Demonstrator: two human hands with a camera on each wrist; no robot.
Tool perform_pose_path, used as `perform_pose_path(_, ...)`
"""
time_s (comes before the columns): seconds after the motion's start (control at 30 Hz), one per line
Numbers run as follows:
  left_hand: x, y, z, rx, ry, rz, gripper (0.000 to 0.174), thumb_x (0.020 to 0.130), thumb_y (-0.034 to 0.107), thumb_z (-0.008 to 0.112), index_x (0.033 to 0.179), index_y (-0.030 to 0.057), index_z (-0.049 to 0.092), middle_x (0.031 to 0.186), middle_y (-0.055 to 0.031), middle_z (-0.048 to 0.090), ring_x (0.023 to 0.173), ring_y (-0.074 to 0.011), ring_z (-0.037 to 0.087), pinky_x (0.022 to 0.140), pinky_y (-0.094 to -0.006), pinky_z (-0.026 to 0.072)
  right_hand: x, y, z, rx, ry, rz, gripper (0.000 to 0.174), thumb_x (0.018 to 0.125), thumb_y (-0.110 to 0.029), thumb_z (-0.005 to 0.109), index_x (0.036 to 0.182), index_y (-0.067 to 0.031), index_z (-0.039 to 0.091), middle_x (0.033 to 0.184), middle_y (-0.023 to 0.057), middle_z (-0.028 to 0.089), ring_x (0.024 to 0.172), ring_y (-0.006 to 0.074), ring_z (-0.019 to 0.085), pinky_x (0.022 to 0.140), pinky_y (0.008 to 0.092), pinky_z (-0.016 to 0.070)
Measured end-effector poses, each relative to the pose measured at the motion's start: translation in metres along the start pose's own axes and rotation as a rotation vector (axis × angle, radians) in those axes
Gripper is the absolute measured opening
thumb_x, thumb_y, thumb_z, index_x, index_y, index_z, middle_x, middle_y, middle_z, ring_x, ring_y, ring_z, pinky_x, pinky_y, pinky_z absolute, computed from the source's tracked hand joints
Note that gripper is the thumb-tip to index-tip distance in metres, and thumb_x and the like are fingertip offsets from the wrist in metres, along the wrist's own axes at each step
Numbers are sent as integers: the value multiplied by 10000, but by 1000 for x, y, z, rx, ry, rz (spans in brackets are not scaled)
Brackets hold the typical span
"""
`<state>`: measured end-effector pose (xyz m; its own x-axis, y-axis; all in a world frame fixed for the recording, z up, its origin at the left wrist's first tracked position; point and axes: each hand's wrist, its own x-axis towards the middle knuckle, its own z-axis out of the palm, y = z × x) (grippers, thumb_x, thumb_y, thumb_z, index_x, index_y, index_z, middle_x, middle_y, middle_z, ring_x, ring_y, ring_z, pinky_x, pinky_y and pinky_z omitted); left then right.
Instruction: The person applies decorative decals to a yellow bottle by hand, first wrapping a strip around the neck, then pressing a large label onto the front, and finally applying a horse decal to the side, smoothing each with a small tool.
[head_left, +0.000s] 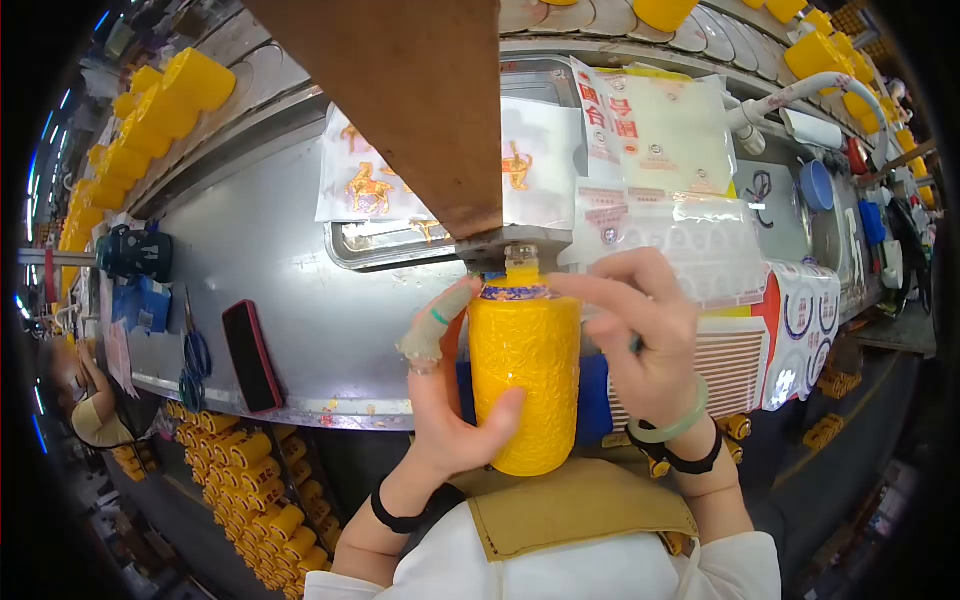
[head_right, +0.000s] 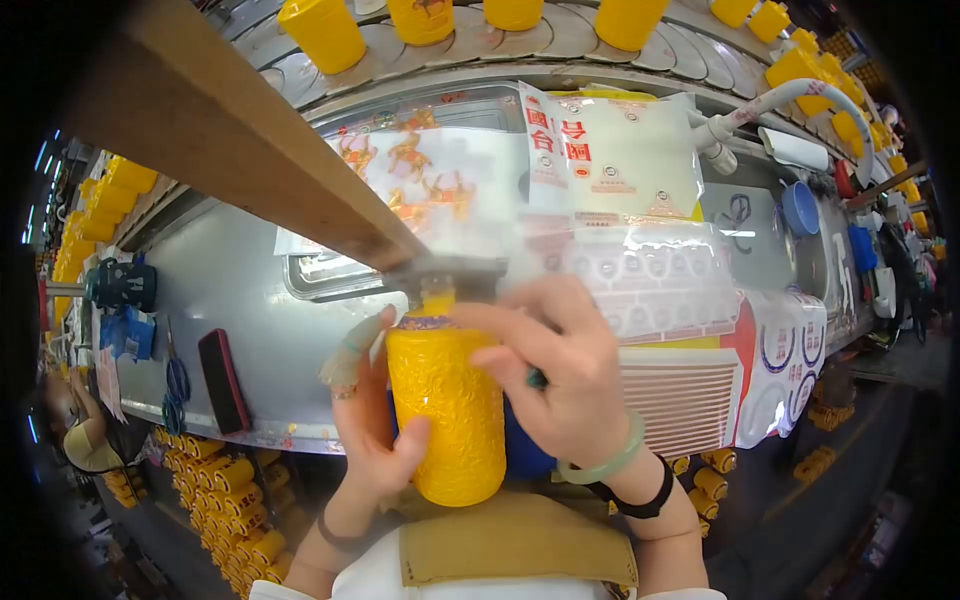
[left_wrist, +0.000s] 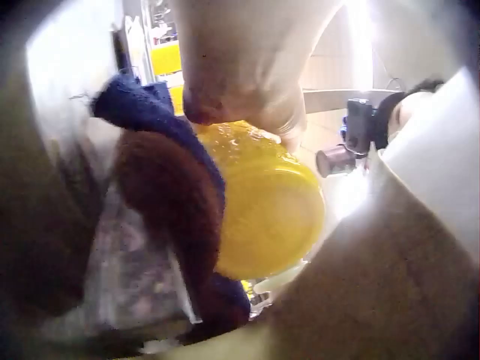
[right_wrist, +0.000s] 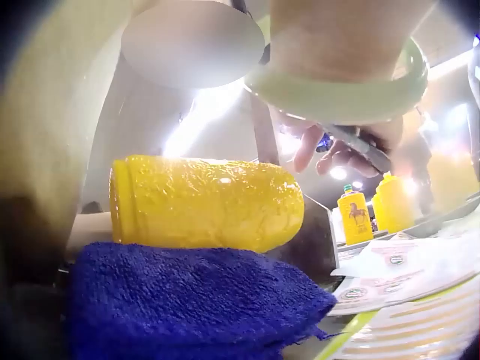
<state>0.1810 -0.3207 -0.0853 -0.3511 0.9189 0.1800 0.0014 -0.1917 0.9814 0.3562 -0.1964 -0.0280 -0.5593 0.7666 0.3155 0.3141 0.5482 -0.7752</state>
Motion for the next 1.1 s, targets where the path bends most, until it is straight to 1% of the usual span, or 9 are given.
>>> perform_pose_path(0.03, 2, 6, 4, 2, 1, 2, 870, 746, 79, 837, 1491, 8, 392, 1471, -190, 463, 1388, -327, 471, 1175, -457, 383, 3, -2, 5, 2, 0, -2, 204, 883, -179, 754, 1065, -96, 793, 976, 109, 620, 770, 247, 598, 694, 341, 489)
perform_pose_path(0.1, 7, 24, 12, 264, -24, 39, 831, 741, 128, 873, 1452, 9, 458, 1457, -187, 482, 1382, -324, 475, 1168, -448, 388, 5, -5, 13, 14, -14, -31, 213, 874, -163, 755, 1072, -93, 787, 1000, 115, 617, 773, 245, 595, 687, 332, 486)
perform_pose_path(0.17, 5, 16, 9, 278, -35, 22, 797, 737, 175, 900, 1411, 11, 508, 1443, -180, 494, 1368, -322, 485, 1160, -446, 394, 3, -4, 10, 21, -21, -53, 221, 874, -142, 752, 1088, -97, 782, 1022, 116, 616, 775, 240, 594, 690, 332, 490)
perform_pose_path(0.23, 3, 10, 5, 27, 9, -114, 774, 751, 143, 877, 1411, 1, 499, 1443, -180, 495, 1358, -323, 494, 1169, -453, 379, -3, -3, 0, 57, -22, 36, 216, 910, -167, 722, 1107, -97, 776, 1007, 116, 621, 800, 243, 597, 717, 351, 501)
perform_pose_path(0.37, 5, -3, 3, -189, 19, -84, 759, 759, 121, 856, 1412, -16, 494, 1447, -193, 493, 1362, -332, 491, 1188, -460, 350, -10, 5, -3, -14, 40, 4, 238, 958, -213, 676, 1125, -67, 763, 1006, 120, 638, 850, 260, 603, 755, 371, 507)
perform_pose_path(0.47, 3, -3, 5, -114, 79, -67, 754, 759, 132, 846, 1407, -28, 495, 1447, -210, 488, 1375, -342, 480, 1196, -460, 332, -15, 2, 4, 85, 34, 38, 298, 993, -257, 633, 1156, -33, 743, 1041, 139, 663, 914, 294, 610, 806, 383, 506)
perform_pose_path(0.53, 5, -1, -2, 134, -4, 68, 769, 743, 174, 861, 1397, -25, 509, 1425, -223, 501, 1371, -354, 484, 1174, -464, 357, -16, -1, 6, 132, -10, 104, 334, 998, -268, 627, 1194, -15, 722, 1099, 155, 676, 964, 322, 621, 847, 391, 505)
perform_pose_path(0.63, 8, 7, -2, 176, -48, 97, 764, 730, 189, 863, 1384, -20, 529, 1397, -220, 527, 1352, -369, 500, 1146, -470, 385, -18, 1, 11, 146, -14, 96, 351, 1004, -280, 618, 1215, -16, 714, 1129, 163, 680, 997, 337, 628, 878, 399, 505)
perform_pose_path(1.1, 14, 13, -3, 303, -84, 134, 688, 740, 181, 845, 1345, 16, 561, 1367, -173, 563, 1327, -390, 499, 1117, -482, 409, -18, -4, 13, 160, -39, 135, 340, 1013, -278, 618, 1234, -39, 716, 1181, 175, 663, 995, 314, 633, 863, 380, 515)
